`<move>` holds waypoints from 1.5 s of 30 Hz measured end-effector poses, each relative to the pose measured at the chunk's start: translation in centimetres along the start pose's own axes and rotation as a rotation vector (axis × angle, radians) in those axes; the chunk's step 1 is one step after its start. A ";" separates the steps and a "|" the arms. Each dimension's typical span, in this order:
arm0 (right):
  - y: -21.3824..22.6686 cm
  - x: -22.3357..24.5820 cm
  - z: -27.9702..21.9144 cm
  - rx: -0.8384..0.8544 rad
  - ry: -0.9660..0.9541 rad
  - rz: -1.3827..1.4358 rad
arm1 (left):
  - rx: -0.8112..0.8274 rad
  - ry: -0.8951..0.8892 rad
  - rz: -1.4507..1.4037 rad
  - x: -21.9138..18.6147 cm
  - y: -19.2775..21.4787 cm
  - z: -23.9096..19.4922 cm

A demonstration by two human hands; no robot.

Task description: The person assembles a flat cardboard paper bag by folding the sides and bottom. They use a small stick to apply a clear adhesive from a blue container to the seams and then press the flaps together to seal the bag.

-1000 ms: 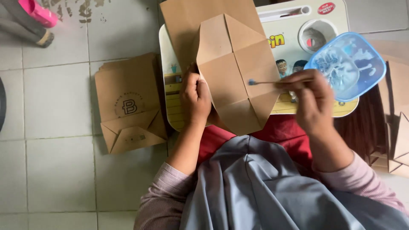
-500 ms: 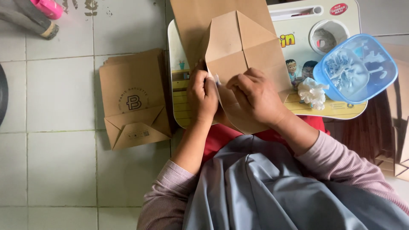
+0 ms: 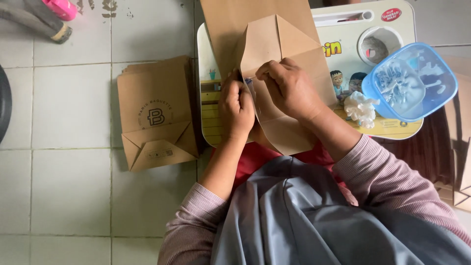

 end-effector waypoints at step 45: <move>19.7 -4.6 -16.5 -0.338 -0.314 -0.648 | 0.410 -0.197 0.601 1.7 -2.4 -2.6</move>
Point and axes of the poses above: each hand's wrist, its own z-axis towards the middle knuckle, its own y-axis out of the back of the hand, x = y × z, the point moved 1 cm from there along z, towards the middle knuckle, and after that the axes turned 5 degrees about -y, right-handed, at the moved point
